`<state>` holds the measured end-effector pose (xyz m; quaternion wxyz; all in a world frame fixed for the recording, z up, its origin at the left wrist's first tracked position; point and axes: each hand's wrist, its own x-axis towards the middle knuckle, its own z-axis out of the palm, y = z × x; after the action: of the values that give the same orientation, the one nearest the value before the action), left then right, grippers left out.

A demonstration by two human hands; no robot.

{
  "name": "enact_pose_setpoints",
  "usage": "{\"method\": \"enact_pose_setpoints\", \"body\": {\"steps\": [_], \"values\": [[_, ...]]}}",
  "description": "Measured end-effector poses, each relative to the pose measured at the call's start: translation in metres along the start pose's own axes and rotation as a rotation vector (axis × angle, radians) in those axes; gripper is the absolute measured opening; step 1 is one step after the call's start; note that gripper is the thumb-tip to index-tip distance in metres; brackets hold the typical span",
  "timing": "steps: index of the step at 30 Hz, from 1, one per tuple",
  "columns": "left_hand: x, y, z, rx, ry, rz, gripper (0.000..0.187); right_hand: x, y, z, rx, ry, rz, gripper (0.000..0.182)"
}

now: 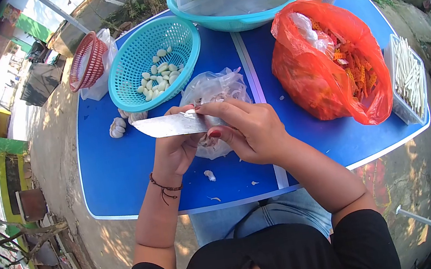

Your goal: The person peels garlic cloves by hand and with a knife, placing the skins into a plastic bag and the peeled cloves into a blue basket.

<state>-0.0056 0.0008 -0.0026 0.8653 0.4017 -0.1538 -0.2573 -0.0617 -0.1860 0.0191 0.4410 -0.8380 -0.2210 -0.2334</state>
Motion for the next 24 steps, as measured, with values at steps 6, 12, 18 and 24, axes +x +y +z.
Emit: {"method": "enact_pose_setpoints", "body": {"steps": [6, 12, 18, 24], "values": [[0.0024, 0.0008, -0.0070, -0.106, -0.051, -0.028, 0.023, 0.0014, -0.0096, 0.0004, 0.017, 0.013, 0.004, 0.038], [0.0015, 0.0040, -0.0018, -0.099, 0.032, -0.028, 0.023, 0.0029, -0.0070, 0.0013, 0.028, 0.008, -0.006, 0.039], [0.0020, 0.0044, -0.0001, -0.105, 0.028, -0.028, 0.026, 0.0031, -0.0094, -0.0046, 0.036, -0.048, 0.083, 0.039], [0.0027, 0.0033, -0.0051, -0.139, 0.014, -0.029, 0.027, 0.0039, -0.0106, -0.0005, 0.021, 0.006, 0.034, 0.039]]}}
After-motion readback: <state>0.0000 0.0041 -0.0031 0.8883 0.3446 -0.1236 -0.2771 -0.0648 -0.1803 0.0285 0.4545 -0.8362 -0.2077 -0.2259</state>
